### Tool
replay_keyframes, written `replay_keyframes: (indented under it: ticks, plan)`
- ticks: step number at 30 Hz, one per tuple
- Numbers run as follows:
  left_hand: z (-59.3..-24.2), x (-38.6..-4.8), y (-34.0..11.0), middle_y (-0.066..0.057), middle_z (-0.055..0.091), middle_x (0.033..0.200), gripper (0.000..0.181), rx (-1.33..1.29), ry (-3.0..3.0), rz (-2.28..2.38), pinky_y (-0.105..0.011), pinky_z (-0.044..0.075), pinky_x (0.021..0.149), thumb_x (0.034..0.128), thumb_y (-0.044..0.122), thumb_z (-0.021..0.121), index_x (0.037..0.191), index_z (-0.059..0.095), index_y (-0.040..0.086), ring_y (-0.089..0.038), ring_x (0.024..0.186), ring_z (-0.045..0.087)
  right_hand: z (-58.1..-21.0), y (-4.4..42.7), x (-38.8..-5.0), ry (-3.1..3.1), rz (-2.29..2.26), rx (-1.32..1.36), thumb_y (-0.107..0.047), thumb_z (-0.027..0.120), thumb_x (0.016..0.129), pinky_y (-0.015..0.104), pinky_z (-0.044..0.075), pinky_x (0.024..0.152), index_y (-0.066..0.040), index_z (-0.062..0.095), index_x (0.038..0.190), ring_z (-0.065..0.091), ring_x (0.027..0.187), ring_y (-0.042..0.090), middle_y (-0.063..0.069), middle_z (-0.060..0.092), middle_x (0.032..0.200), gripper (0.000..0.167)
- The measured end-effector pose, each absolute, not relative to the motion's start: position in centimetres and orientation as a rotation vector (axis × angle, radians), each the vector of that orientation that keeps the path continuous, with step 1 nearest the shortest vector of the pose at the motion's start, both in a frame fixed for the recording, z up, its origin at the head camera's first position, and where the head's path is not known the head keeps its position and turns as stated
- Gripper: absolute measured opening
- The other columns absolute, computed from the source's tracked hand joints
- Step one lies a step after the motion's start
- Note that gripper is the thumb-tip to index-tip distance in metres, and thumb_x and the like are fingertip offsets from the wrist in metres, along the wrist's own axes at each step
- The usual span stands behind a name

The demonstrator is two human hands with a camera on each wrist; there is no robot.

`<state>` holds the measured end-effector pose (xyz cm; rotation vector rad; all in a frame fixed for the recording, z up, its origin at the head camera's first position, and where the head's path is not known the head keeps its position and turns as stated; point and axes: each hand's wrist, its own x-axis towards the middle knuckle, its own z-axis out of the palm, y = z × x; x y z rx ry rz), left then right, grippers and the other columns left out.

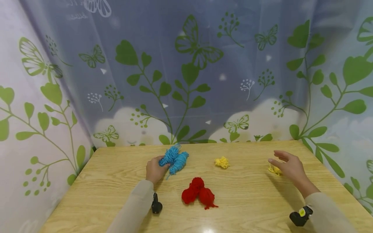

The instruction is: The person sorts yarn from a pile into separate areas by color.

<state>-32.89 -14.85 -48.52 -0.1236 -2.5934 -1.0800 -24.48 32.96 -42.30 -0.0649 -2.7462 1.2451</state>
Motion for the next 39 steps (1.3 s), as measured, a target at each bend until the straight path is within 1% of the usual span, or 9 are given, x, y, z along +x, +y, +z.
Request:
replay_keyframes:
  ticks: [5,8,10,14,17,21,25,32,39]
  plan:
    - [-48.6,-32.9,-14.9,-0.018,0.069,0.110,0.040,-0.123,-2.596,-1.090,-0.049,0.052,0.085,0.0800,0.016,0.078,0.115,0.068,-0.001,-0.035,0.103,0.065,-43.4,34.4,-23.9,-2.793,1.215,-0.111,-0.040,0.059,0.094,0.060,0.040,0.096,0.011,0.035,0.141,0.035,0.127,0.054,0.036,0.038,0.140,0.073]
    - [-48.6,-32.8,-14.9,-0.018,0.069,0.110,0.040,-0.128,-2.593,-1.087,-0.049,0.053,0.084,0.0796,0.016,0.078,0.115,0.069,-0.001,-0.035,0.102,0.065,-44.0,35.0,-23.7,-2.814,1.222,-0.127,-0.038,0.060,0.094,0.056,0.043,0.095,0.012,0.036,0.140,0.038,0.125,0.053,0.036,0.037,0.140,0.073]
    - [-48.5,-32.8,-14.9,-0.019,0.069,0.109,0.040,-0.133,-2.590,-1.079,-0.049,0.053,0.083,0.0793,0.015,0.078,0.114,0.069,-0.001,-0.036,0.101,0.065,-44.4,35.3,-23.7,-2.821,1.244,-0.124,-0.037,0.060,0.094,0.051,0.047,0.092,0.013,0.036,0.140,0.040,0.124,0.053,0.037,0.035,0.140,0.072]
    - [-48.5,-32.8,-14.8,-0.018,0.069,0.109,0.040,-0.131,-2.593,-1.086,-0.049,0.053,0.083,0.0792,0.015,0.079,0.114,0.069,-0.001,-0.035,0.101,0.065,-44.9,36.0,-23.8,-2.816,1.285,-0.116,-0.035,0.060,0.095,0.037,0.053,0.083,0.014,0.036,0.139,0.042,0.122,0.053,0.038,0.036,0.140,0.071]
    - [-48.4,-32.9,-14.8,-0.018,0.069,0.110,0.040,-0.128,-2.598,-1.095,-0.048,0.053,0.084,0.0800,0.016,0.078,0.116,0.068,0.000,-0.034,0.102,0.065,-45.3,36.4,-23.9,-2.809,1.292,-0.110,-0.034,0.061,0.094,0.026,0.053,0.076,0.014,0.037,0.138,0.043,0.122,0.052,0.038,0.038,0.138,0.070]
    - [-48.2,-32.8,-14.7,-0.018,0.069,0.111,0.040,-0.123,-2.610,-1.095,-0.048,0.052,0.085,0.0807,0.016,0.078,0.117,0.068,0.000,-0.035,0.103,0.065,-45.6,36.6,-23.9,-2.809,1.251,-0.105,-0.032,0.062,0.094,0.019,0.050,0.068,0.016,0.041,0.135,0.050,0.115,0.050,0.038,0.046,0.131,0.067]
    - [-47.9,-32.7,-14.5,-0.018,0.069,0.111,0.041,-0.118,-2.622,-1.084,-0.049,0.052,0.085,0.0800,0.016,0.078,0.116,0.068,0.000,-0.036,0.103,0.064,-45.8,36.5,-23.9,-2.814,1.197,-0.094,-0.030,0.062,0.094,0.019,0.048,0.065,0.017,0.045,0.132,0.056,0.107,0.045,0.036,0.053,0.124,0.063]
    - [-48.1,-32.8,-14.5,-0.018,0.069,0.111,0.041,-0.107,-2.609,-1.103,-0.049,0.052,0.086,0.0798,0.016,0.078,0.116,0.068,0.000,-0.036,0.104,0.064,-45.8,36.4,-24.0,-2.824,1.190,-0.107,-0.030,0.062,0.094,0.019,0.049,0.065,0.017,0.044,0.132,0.052,0.113,0.050,0.038,0.049,0.128,0.063]
    - [-48.5,-32.8,-14.7,-0.018,0.068,0.113,0.042,-0.120,-2.602,-1.104,-0.049,0.051,0.087,0.0814,0.017,0.077,0.118,0.067,0.000,-0.036,0.105,0.064,-45.9,36.2,-24.0,-2.818,1.181,-0.108,-0.030,0.063,0.094,0.019,0.048,0.065,0.017,0.045,0.131,0.055,0.109,0.047,0.037,0.053,0.125,0.062]
